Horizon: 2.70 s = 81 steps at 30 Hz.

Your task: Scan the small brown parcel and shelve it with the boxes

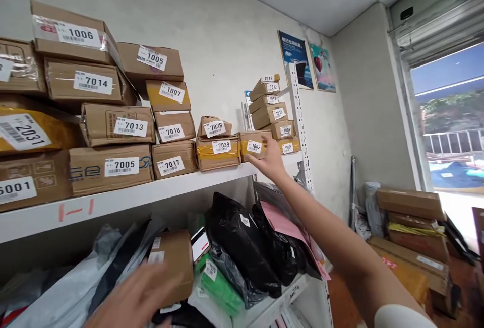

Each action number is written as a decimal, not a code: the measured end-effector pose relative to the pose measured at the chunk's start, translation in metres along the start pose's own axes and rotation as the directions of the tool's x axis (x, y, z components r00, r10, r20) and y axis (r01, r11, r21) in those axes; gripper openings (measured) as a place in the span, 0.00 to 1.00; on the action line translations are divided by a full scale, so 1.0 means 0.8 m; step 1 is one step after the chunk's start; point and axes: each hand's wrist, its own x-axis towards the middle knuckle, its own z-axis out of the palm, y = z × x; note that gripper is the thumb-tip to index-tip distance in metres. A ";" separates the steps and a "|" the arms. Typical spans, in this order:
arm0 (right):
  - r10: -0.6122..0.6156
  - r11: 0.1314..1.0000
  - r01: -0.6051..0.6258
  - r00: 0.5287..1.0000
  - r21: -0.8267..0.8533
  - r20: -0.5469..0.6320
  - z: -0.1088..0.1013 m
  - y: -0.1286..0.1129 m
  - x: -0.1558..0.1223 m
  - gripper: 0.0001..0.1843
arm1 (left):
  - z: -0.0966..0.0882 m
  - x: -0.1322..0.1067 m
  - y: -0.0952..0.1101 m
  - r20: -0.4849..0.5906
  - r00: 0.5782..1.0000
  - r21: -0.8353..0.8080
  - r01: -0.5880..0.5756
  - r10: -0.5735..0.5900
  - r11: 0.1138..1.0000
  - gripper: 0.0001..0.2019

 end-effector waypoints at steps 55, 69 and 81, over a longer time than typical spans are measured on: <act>-0.530 0.830 0.555 0.758 0.049 0.380 0.026 0.012 0.102 0.47 | -0.090 0.473 -0.027 -0.405 0.874 0.293 0.402 -0.268 0.868 0.39; 0.020 0.931 -0.149 0.933 0.334 0.360 0.087 0.027 0.064 0.46 | -0.053 0.488 -0.032 -0.338 0.902 0.347 0.384 -0.268 0.855 0.38; 0.436 0.897 -0.380 0.841 0.225 -0.320 -0.091 0.202 0.137 0.33 | -0.055 0.478 -0.057 -0.267 0.939 0.383 0.308 -0.215 0.871 0.45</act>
